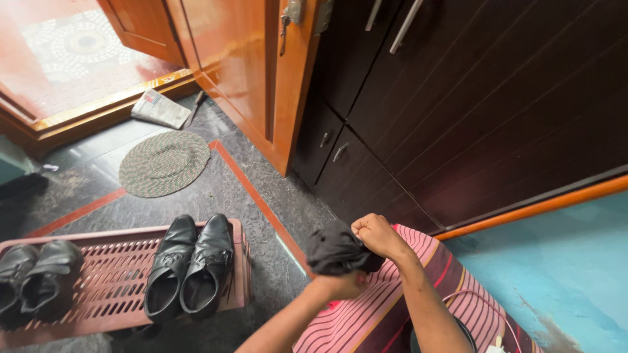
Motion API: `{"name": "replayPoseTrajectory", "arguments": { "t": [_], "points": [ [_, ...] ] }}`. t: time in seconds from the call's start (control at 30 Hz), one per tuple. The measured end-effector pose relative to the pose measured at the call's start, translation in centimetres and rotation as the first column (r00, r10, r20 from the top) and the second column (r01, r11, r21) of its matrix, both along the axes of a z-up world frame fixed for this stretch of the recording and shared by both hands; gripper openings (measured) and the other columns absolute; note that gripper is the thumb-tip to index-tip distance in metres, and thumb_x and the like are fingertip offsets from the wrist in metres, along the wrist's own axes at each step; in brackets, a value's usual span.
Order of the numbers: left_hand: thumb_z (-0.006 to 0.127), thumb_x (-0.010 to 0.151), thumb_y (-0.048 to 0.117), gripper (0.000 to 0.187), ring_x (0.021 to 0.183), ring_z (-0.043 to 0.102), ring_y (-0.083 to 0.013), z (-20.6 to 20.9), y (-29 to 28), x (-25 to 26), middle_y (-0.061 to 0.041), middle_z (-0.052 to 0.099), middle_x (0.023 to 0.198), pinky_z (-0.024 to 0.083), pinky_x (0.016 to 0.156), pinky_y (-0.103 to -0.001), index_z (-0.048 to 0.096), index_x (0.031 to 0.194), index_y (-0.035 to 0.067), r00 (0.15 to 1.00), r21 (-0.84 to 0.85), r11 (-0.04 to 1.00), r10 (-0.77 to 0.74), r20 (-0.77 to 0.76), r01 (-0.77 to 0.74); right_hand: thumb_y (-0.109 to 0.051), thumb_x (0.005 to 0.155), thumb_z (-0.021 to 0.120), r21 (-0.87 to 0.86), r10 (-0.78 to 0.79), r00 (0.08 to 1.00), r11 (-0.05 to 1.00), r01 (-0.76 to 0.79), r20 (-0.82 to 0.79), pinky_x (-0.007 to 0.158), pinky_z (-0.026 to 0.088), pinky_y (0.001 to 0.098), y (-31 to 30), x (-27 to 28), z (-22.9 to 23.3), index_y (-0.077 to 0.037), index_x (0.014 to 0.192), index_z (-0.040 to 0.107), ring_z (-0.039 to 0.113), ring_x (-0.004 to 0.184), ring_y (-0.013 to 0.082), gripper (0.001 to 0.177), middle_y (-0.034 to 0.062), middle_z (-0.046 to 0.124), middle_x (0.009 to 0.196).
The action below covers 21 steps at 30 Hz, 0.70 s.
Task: The person removes several pairs of shoes from a plastic shoe rack, wets a cloth at a sink, and wipes the empty rack surfaces. The shoes are placed on the floor during the cleaning process.
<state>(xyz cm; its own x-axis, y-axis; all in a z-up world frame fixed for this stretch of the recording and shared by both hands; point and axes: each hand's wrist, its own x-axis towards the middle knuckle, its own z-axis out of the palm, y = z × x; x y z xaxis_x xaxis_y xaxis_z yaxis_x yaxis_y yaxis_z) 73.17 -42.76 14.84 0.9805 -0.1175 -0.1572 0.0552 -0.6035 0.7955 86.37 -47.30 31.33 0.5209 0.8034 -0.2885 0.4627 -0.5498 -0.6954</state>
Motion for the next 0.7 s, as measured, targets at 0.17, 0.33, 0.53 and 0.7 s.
{"name": "replayPoseTrajectory", "arguments": {
  "t": [0.17,0.33,0.53,0.7],
  "points": [
    [0.069,0.083,0.035,0.025,0.1,0.068,-0.0242,5.3,5.5,-4.1,-0.005,0.074,0.1,0.052,0.088,-0.041,0.073,0.097,0.015,0.972,0.078,0.976,0.191,0.14,-0.203,0.0,0.067,0.05,-0.066,0.114,0.973,0.989,-0.129,-0.2,0.05,0.04,0.0324,2.4,-1.5,0.6,0.001,0.065,0.067,0.045,0.049,0.0102,0.017,0.0055,0.053,0.049],
    [0.073,0.084,0.03,0.033,0.108,0.067,-0.0308,2.8,9.3,-10.0,-0.01,0.072,0.115,0.055,0.088,-0.043,0.074,0.114,0.018,0.911,0.164,0.898,0.411,0.025,-0.409,0.002,0.077,0.057,-0.134,0.253,0.82,0.92,-0.368,-0.513,0.05,0.038,0.0281,6.2,-4.1,-1.1,0.0,0.068,0.072,0.046,0.053,0.0057,0.018,-0.0061,0.061,0.059],
    [0.074,0.086,0.025,0.098,0.112,0.071,-0.0283,5.0,15.7,-20.0,-0.015,0.071,0.121,0.054,0.094,-0.035,0.012,0.162,0.017,0.552,-0.277,0.491,0.804,-0.222,-0.826,-0.006,0.087,0.057,-0.175,0.27,0.747,0.872,-0.457,-0.608,0.047,0.036,0.0256,13.4,-10.5,-4.0,-0.007,0.072,0.074,0.047,0.049,0.0067,0.022,-0.005,0.058,0.058],
    [0.065,0.085,0.009,0.053,0.11,0.073,-0.0282,8.0,18.1,-25.8,-0.017,0.075,0.114,0.054,0.09,-0.034,0.055,0.137,0.01,0.387,-0.476,0.327,0.922,-0.03,-0.816,-0.011,0.094,0.06,0.326,0.45,0.691,0.892,-0.314,-0.566,0.063,0.043,0.023,19.0,-17.8,-7.0,-0.005,0.088,0.075,0.056,0.07,0.0065,0.018,-0.0035,0.065,0.079]
  ]
}}
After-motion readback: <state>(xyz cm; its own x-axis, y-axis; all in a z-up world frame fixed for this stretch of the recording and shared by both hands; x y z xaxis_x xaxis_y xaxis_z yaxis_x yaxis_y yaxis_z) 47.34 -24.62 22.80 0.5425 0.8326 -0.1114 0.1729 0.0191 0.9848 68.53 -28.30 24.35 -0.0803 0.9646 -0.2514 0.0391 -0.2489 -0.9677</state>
